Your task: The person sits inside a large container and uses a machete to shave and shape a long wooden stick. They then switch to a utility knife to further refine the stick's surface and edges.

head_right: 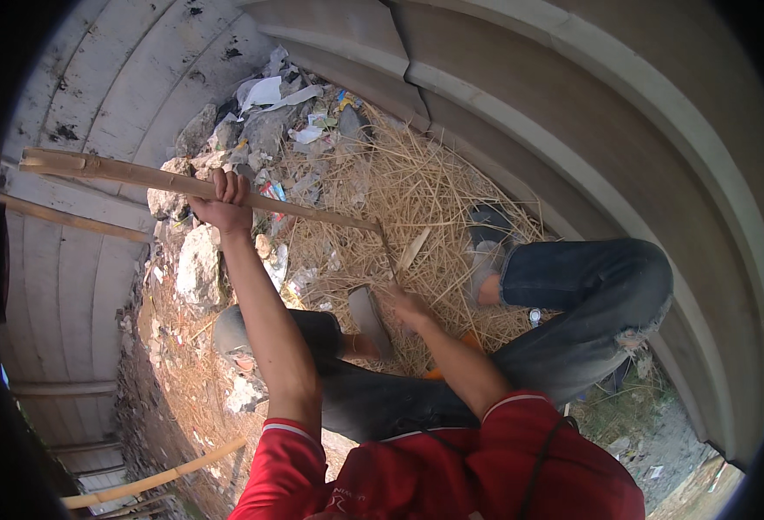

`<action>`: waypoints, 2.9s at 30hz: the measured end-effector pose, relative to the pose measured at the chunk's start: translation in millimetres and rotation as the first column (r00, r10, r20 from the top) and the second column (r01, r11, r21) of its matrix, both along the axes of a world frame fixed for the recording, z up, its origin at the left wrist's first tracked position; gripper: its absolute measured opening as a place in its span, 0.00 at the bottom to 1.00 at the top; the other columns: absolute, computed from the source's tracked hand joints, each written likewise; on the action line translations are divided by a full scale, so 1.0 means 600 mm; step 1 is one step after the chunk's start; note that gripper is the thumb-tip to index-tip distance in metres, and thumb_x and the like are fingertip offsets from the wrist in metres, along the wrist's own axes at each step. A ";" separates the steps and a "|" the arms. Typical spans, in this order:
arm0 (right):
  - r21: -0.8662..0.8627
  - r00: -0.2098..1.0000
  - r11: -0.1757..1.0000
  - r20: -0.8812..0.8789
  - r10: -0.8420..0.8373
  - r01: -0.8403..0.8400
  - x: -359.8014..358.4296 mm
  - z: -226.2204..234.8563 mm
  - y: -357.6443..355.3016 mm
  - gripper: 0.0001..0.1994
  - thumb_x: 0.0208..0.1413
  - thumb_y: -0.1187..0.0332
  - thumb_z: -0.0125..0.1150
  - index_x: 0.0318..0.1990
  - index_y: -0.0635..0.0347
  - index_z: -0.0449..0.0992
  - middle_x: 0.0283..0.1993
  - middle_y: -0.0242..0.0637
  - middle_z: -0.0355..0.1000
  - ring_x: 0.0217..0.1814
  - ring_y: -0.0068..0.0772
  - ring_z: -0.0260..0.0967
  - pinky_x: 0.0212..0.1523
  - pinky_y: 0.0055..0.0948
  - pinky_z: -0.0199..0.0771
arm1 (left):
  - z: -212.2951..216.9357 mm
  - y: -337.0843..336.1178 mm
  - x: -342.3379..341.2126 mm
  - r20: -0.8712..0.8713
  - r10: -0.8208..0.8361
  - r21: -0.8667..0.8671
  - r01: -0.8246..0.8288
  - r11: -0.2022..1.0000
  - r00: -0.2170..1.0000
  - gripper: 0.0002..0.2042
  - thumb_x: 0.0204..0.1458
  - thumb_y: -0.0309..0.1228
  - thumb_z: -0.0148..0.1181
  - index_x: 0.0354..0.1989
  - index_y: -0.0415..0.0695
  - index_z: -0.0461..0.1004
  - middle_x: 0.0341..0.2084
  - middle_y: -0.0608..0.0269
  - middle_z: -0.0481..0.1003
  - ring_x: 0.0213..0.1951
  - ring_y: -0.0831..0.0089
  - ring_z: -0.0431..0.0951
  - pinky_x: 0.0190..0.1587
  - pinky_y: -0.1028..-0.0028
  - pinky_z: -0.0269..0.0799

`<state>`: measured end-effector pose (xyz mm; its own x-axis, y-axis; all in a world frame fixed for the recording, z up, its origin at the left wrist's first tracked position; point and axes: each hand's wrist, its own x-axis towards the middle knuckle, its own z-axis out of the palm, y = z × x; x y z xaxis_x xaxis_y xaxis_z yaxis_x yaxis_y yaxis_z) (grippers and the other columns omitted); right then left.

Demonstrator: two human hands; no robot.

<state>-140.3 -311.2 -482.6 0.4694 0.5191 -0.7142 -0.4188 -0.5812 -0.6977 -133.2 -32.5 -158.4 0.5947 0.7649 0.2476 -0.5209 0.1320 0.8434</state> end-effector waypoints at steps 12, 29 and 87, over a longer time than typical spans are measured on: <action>0.738 0.978 0.658 -0.009 -0.210 0.148 0.148 0.496 -0.007 0.28 0.66 0.42 0.53 0.25 0.57 0.65 0.16 0.27 0.59 0.14 0.19 0.58 0.14 0.24 0.60 | -0.017 0.044 -0.012 0.065 -0.379 0.034 0.377 0.925 0.923 0.33 0.60 0.67 0.30 0.14 0.53 0.55 0.07 0.76 0.52 0.11 0.81 0.44 0.17 0.78 0.44; 0.773 0.979 0.604 -0.122 -0.162 0.196 0.080 0.536 -0.020 0.30 0.68 0.38 0.44 0.25 0.55 0.64 0.15 0.27 0.59 0.11 0.19 0.55 0.13 0.26 0.60 | -0.011 0.019 0.033 0.008 -0.631 0.080 0.628 0.774 0.776 0.30 0.65 0.56 0.36 0.12 0.52 0.55 0.06 0.76 0.53 0.11 0.82 0.45 0.16 0.79 0.42; 0.556 0.991 0.822 -0.028 -0.128 0.122 -0.004 0.254 0.047 0.29 0.65 0.39 0.51 0.25 0.58 0.68 0.20 0.31 0.66 0.16 0.28 0.62 0.22 0.34 0.66 | -0.055 0.027 0.040 0.034 0.642 0.302 -0.620 0.724 0.766 0.34 0.63 0.65 0.38 0.20 0.45 0.60 0.12 0.64 0.63 0.13 0.74 0.66 0.15 0.74 0.63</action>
